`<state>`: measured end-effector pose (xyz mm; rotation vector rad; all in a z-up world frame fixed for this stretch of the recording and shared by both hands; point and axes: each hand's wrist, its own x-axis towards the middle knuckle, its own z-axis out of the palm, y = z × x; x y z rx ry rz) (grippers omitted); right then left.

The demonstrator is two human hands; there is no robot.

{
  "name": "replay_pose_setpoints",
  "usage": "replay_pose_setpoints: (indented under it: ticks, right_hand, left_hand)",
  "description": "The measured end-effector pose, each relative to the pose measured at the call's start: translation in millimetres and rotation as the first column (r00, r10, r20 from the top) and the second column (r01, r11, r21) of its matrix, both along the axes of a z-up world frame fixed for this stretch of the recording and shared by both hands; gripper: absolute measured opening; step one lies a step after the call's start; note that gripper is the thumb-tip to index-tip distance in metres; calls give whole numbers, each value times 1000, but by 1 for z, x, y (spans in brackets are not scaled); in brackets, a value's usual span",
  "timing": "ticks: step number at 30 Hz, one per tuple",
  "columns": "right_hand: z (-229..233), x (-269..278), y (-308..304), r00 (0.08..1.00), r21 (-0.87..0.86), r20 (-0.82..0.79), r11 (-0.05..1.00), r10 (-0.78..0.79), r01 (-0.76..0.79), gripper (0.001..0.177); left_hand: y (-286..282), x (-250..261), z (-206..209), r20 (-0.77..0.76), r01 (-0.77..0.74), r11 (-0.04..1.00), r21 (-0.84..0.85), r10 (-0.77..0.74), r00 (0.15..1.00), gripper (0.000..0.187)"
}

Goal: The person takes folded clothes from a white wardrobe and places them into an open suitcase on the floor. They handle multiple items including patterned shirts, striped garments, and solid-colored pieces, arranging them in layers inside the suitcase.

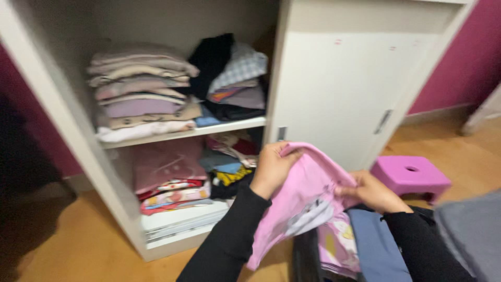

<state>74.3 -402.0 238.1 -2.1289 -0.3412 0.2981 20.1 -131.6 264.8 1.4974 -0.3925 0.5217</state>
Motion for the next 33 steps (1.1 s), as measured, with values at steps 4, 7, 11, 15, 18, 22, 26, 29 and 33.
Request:
replay_pose_setpoints:
  ticks: [4,7,11,15,18,22,26,29,33]
  right_hand:
    - [-1,14,-100,947,353,199,920,-253,171,35]
    - [-9,2,-161,890,456,365,886,-273,85,38]
    - [-59,-21,-235,835,182,546,983,-67,-40,50]
    - [-170,-43,-277,988,184,-47,971,-145,151,25]
    - [-238,-50,-292,989,206,-102,970,-108,128,12]
    - [-271,-15,-283,934,283,-55,892,-352,353,18]
    - [-277,40,-241,878,438,48,800,-476,410,23]
    - [-284,58,-215,777,302,214,797,-591,523,25]
    - [-295,53,-195,668,33,432,751,-606,660,28]
  left_hand:
    - [-55,40,-11,165,155,986,-60,-143,976,24]
    - [-83,53,-46,173,123,989,84,-136,975,36]
    - [-118,31,-138,110,188,954,232,-217,970,42]
    - [-160,-12,-231,-207,306,917,255,-257,944,28]
    - [-181,-26,-272,-462,344,920,189,-225,858,19]
    - [-191,-3,-285,-482,61,935,350,123,867,25]
    - [-193,32,-274,-268,-200,913,357,305,914,31]
    - [-195,42,-264,-292,-232,842,487,407,866,32]
    - [-198,42,-254,-281,-154,722,675,445,850,29]
